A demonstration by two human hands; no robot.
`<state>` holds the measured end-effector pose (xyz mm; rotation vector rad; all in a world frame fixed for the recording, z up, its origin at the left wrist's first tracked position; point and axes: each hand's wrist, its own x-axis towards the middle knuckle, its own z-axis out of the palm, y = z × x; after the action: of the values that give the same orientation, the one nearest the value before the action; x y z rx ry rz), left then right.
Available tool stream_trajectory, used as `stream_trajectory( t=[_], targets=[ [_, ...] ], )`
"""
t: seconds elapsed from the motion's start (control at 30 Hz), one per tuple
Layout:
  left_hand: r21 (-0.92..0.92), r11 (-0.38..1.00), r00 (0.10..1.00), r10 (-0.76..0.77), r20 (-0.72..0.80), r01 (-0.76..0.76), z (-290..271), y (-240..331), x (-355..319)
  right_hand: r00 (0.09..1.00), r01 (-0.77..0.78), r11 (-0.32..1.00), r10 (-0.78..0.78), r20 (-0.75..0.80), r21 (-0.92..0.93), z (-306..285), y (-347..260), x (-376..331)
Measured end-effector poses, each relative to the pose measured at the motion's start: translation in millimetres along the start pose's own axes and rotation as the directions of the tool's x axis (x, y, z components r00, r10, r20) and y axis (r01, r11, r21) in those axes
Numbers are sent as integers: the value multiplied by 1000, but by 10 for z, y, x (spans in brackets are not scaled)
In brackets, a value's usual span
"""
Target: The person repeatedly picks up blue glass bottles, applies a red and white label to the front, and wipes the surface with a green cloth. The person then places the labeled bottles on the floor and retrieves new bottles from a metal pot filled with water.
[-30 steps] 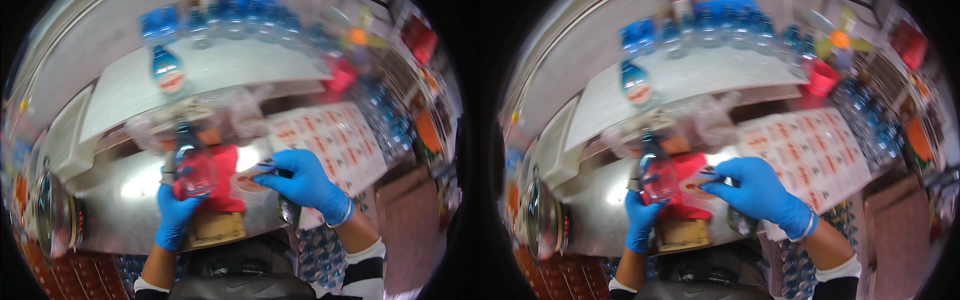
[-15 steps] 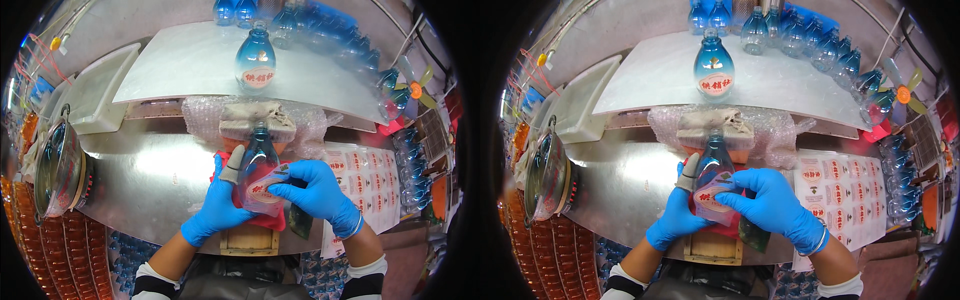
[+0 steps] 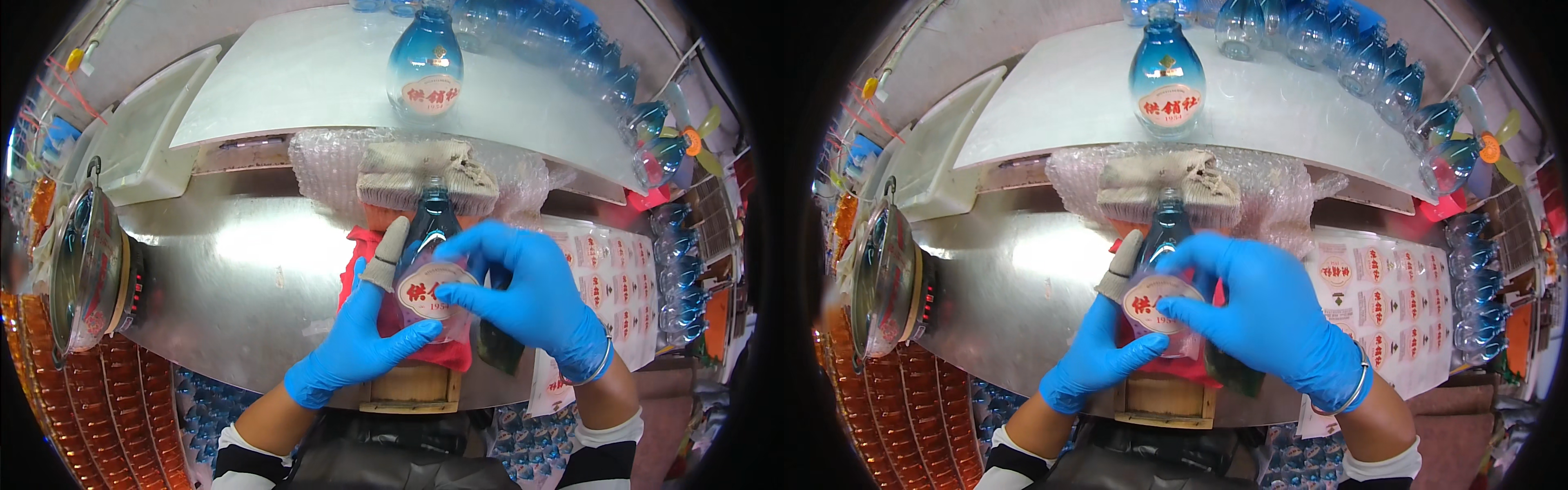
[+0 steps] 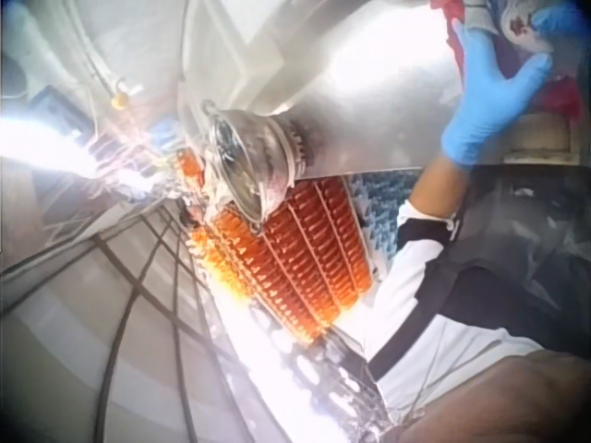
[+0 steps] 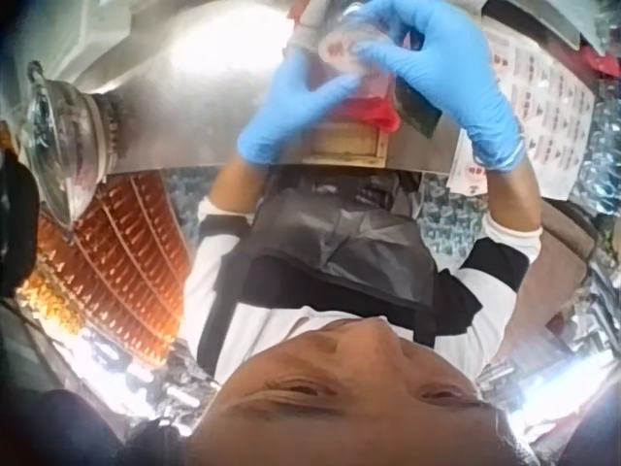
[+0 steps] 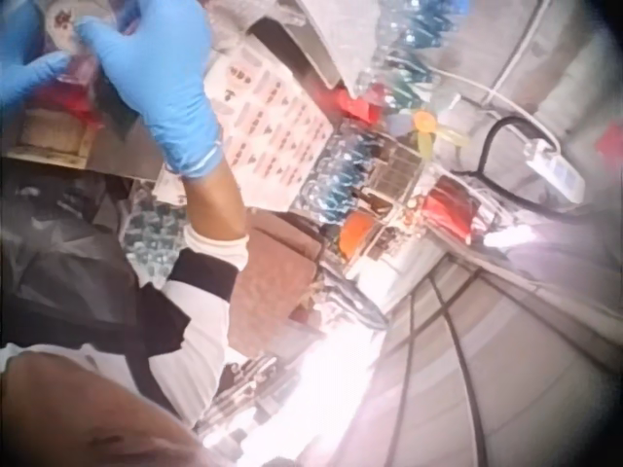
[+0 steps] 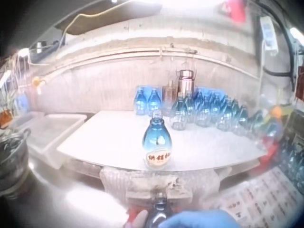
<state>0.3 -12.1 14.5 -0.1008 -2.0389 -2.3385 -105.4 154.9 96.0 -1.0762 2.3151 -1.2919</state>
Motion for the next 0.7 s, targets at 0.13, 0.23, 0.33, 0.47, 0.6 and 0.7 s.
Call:
stream_trajectory(
  t=[0.13, 0.23, 0.33, 0.47, 0.6, 0.7],
  targets=[
    [42, 999, 1000, -8, 15, 7, -49, -23, -23, 922, -236, 942, 294, -251, 238, 79, 127, 25],
    [-183, 978, 995, -98, 29, 101, -81, 100, 85, 866, -309, 780, 467, -179, 544, 272, 312, -294],
    [-368, 892, 955, -294, -29, 263, -103, 153, 331, 885, -312, 789, 444, -140, 530, 582, 297, -514],
    [-307, 879, 921, -388, -20, 364, -34, 289, 420, 856, -219, 624, 492, -160, 750, 829, 348, -578],
    [-291, 884, 919, -393, -38, 365, 5, 308, 434, 860, -137, 550, 478, -177, 824, 907, 395, -604],
    [-289, 888, 921, -387, -49, 358, -10, 281, 436, 864, -163, 567, 478, -161, 808, 900, 396, -587]
  ],
)
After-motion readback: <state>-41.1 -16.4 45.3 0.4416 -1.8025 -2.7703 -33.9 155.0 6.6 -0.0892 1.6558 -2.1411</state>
